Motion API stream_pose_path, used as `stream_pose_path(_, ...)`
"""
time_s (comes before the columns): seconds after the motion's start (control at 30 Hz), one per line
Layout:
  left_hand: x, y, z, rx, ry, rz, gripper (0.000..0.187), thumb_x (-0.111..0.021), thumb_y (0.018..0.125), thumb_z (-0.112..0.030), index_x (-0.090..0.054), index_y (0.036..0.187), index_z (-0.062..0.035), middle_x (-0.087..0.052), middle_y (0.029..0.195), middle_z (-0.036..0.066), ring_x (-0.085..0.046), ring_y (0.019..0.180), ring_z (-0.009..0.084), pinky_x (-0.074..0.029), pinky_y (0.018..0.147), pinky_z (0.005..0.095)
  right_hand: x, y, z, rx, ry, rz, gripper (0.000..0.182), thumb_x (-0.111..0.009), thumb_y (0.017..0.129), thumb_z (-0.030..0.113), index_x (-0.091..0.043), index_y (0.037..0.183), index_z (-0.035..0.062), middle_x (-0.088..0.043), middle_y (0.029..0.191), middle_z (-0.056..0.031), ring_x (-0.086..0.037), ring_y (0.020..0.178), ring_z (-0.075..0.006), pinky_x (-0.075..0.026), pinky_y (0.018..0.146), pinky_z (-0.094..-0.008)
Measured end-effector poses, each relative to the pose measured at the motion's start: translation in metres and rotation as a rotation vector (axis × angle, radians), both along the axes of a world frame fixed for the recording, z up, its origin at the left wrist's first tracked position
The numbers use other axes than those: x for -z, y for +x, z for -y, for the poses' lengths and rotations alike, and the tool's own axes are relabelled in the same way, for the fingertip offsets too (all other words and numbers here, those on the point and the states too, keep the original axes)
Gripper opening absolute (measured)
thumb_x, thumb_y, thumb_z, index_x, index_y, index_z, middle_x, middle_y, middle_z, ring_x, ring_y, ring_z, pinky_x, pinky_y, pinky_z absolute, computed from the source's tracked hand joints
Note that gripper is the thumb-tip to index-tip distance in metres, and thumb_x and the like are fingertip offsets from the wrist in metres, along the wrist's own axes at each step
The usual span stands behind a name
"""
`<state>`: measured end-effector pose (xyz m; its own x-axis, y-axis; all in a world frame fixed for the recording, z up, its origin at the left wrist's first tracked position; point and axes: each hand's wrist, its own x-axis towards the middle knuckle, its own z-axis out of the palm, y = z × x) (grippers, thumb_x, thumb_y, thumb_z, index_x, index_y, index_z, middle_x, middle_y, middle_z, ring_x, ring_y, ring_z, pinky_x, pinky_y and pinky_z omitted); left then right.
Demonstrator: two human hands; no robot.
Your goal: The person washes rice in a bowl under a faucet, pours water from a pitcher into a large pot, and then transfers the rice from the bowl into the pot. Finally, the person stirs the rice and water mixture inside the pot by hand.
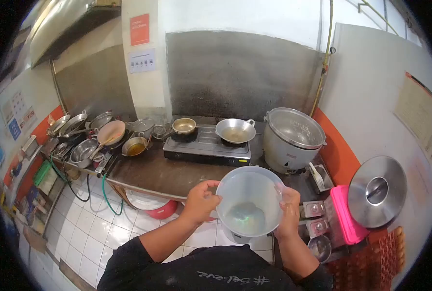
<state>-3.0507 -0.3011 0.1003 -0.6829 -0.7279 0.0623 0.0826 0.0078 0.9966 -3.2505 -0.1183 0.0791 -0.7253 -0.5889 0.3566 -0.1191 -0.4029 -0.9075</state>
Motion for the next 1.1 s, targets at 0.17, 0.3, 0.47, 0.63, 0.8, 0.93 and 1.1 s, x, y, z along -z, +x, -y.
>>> stream_pose_path(0.17,-0.003,-0.085,0.044,-0.108,0.027,-0.034,0.041,-0.069,0.084,-0.001,-0.063,0.124,-0.0017,-0.065,0.079,0.002,-0.058,0.069,0.0073,-0.046,0.063,0.0243,0.001,-0.095,0.063,-0.049,0.049,0.016,0.042,-0.046,0.089,0.012,-0.044,0.131,0.0032,-0.055,0.137,-0.0169,-0.054,0.127,-0.0292,-0.043,0.110,-0.0444)
stream_pose_path(0.3,-0.012,-0.145,0.087,-0.143,0.067,-0.025,0.040,-0.068,0.084,0.002,-0.063,0.124,0.0001,-0.066,0.082,0.003,-0.059,0.073,0.0088,-0.047,0.068,0.0254,-0.002,-0.156,0.116,-0.096,0.051,0.011,0.042,-0.044,0.090,0.009,-0.043,0.131,0.0026,-0.053,0.139,-0.0179,-0.052,0.127,-0.0286,-0.043,0.111,-0.0436)
stream_pose_path(0.47,-0.011,-0.221,0.153,-0.166,0.030,-0.007,0.039,-0.065,0.085,0.005,-0.062,0.123,0.0019,-0.064,0.078,0.002,-0.058,0.069,0.0092,-0.047,0.067,0.0258,0.011,-0.232,0.183,-0.018,0.092,-0.042,0.042,-0.044,0.090,0.009,-0.047,0.132,0.0019,-0.054,0.136,-0.0151,-0.052,0.127,-0.0256,-0.039,0.112,-0.0401)
stream_pose_path(0.63,-0.015,-0.291,0.210,-0.142,-0.019,0.029,0.040,-0.065,0.086,0.003,-0.061,0.125,0.0021,-0.062,0.075,0.000,-0.057,0.068,0.0084,-0.045,0.064,0.0253,0.022,-0.306,0.247,-0.077,-0.071,0.144,0.043,-0.045,0.090,0.010,-0.046,0.133,0.0046,-0.054,0.133,-0.0149,-0.052,0.125,-0.0263,-0.040,0.111,-0.0407)
stream_pose_path(0.8,-0.019,-0.372,0.251,-0.164,-0.117,0.085,0.037,-0.067,0.087,-0.002,-0.062,0.123,0.0020,-0.064,0.076,0.001,-0.057,0.068,0.0078,-0.044,0.062,0.0257,0.028,-0.385,0.295,-0.113,-0.101,0.424,0.042,-0.045,0.092,0.013,-0.046,0.134,0.0083,-0.056,0.128,-0.0154,-0.054,0.122,-0.0289,-0.046,0.105,-0.0443)
stream_pose_path(0.93,-0.052,-0.451,0.259,-0.199,-0.274,0.286,0.034,-0.070,0.088,-0.010,-0.065,0.120,0.0000,-0.063,0.074,0.000,-0.057,0.068,0.0075,-0.044,0.061,0.0265,0.035,-0.452,0.322,-0.150,-0.175,0.628,0.039,-0.045,0.095,0.017,-0.046,0.133,0.0067,-0.057,0.127,-0.0153,-0.057,0.117,-0.0290,-0.049,0.101,-0.0445)
stream_pose_path(1.1,-0.081,-0.536,0.269,-0.170,-0.572,0.485,0.029,-0.068,0.090,-0.019,-0.070,0.112,0.0003,-0.069,0.078,0.008,-0.063,0.073,0.0137,-0.050,0.069,0.0317,0.048,-0.514,0.339,-0.212,-0.338,0.837,0.038,-0.048,0.095,0.023,-0.050,0.129,0.0060,-0.061,0.120,-0.0138,-0.062,0.109,-0.0290,-0.052,0.096,-0.0433)
